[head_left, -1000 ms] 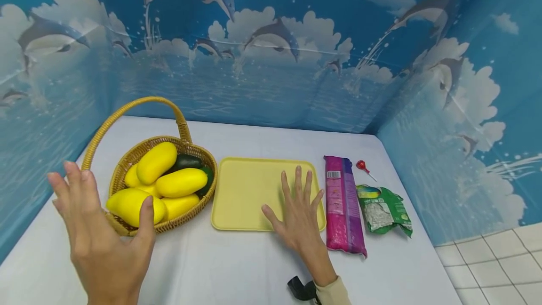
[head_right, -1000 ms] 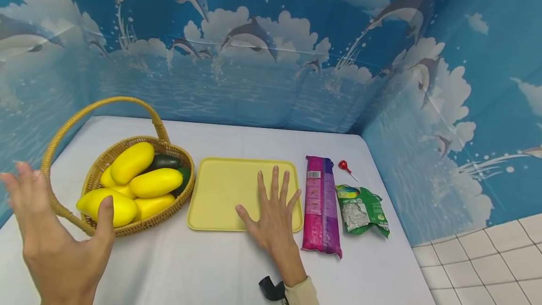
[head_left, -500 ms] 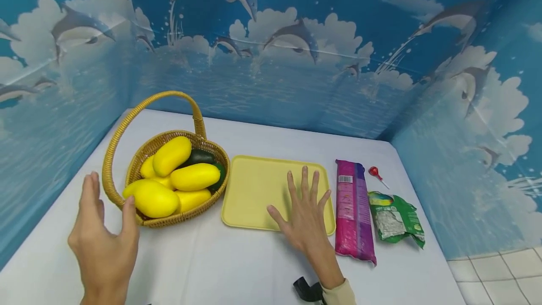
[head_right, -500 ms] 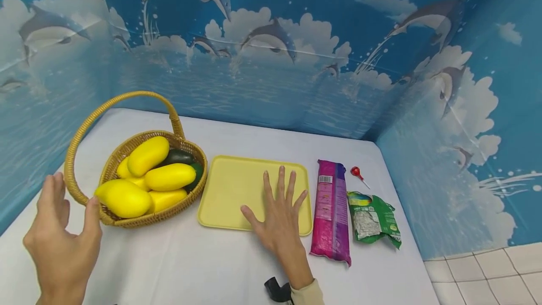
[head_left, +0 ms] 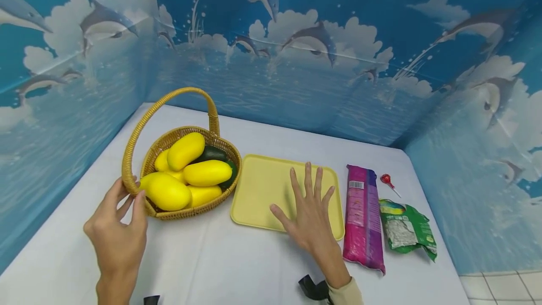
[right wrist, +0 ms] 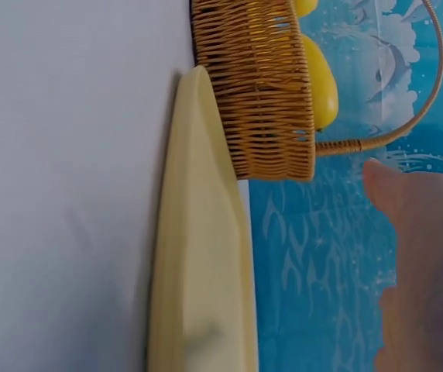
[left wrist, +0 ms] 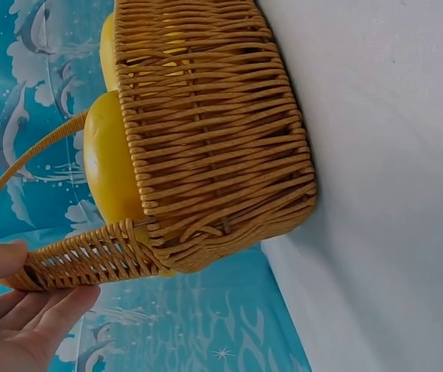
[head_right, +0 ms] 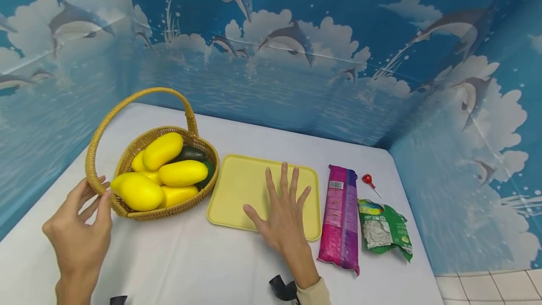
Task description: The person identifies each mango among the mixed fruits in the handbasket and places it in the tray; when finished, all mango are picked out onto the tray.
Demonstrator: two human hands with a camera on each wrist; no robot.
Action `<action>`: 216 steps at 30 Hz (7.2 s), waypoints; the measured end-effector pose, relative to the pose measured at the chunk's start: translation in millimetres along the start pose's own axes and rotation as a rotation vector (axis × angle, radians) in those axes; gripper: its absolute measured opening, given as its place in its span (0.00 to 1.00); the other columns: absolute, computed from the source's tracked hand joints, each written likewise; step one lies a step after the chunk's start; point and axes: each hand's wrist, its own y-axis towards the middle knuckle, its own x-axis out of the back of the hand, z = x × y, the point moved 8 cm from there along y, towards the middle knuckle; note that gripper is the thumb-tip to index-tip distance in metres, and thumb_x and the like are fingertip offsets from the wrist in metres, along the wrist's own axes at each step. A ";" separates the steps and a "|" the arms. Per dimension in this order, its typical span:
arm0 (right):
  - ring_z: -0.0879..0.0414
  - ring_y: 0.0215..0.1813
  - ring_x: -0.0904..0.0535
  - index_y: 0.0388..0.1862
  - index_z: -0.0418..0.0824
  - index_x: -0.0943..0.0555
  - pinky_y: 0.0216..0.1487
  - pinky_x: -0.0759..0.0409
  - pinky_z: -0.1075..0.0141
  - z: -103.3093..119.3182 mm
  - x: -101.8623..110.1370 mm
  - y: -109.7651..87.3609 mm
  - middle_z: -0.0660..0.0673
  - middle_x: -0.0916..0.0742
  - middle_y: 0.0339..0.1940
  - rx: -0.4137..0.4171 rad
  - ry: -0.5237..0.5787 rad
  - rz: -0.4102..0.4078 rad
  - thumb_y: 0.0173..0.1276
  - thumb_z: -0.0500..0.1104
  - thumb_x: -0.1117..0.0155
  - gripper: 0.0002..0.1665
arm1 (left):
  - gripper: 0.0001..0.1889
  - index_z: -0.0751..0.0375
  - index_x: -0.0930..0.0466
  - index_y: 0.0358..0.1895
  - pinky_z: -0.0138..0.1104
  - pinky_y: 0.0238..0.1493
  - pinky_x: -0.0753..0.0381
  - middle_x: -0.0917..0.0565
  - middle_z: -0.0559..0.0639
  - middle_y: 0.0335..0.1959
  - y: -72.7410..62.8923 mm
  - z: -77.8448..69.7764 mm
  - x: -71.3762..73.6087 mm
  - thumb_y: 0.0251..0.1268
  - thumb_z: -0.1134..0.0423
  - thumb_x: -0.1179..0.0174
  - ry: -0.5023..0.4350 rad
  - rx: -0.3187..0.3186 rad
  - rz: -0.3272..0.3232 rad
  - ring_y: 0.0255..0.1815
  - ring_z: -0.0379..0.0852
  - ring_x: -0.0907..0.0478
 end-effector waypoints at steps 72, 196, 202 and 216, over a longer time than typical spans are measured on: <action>0.43 0.72 0.19 0.72 0.33 0.19 0.81 0.25 0.52 127.5 -30.3 120.9 0.38 0.13 0.69 0.622 0.562 0.250 0.65 0.40 0.16 0.38 | 0.30 0.73 0.18 0.66 0.15 0.54 0.20 0.10 0.68 0.53 -2.1 -0.3 2.6 0.58 0.82 0.24 -0.008 -0.064 -0.014 0.57 0.39 0.13; 0.44 0.80 0.28 0.80 0.36 0.26 0.79 0.24 0.46 91.3 59.8 120.1 0.39 0.22 0.79 0.624 0.458 0.044 0.64 0.37 0.16 0.47 | 0.28 0.73 0.17 0.66 0.14 0.52 0.22 0.10 0.69 0.53 -3.9 3.6 3.6 0.60 0.79 0.24 -0.023 -0.053 -0.017 0.55 0.56 0.10; 0.46 0.80 0.29 0.80 0.37 0.27 0.82 0.27 0.52 131.3 43.1 134.8 0.40 0.21 0.78 0.690 0.423 0.181 0.67 0.40 0.17 0.45 | 0.28 0.76 0.17 0.65 0.13 0.51 0.23 0.11 0.72 0.52 -4.2 4.8 3.4 0.58 0.82 0.24 -0.039 -0.059 -0.026 0.52 0.67 0.12; 0.45 0.82 0.32 0.81 0.37 0.28 0.83 0.30 0.59 167.7 -19.4 158.2 0.39 0.25 0.81 0.676 0.362 0.338 0.72 0.39 0.22 0.42 | 0.28 0.74 0.17 0.64 0.14 0.52 0.21 0.10 0.71 0.51 -5.3 1.3 1.9 0.57 0.82 0.24 -0.071 -0.090 -0.038 0.56 0.14 0.24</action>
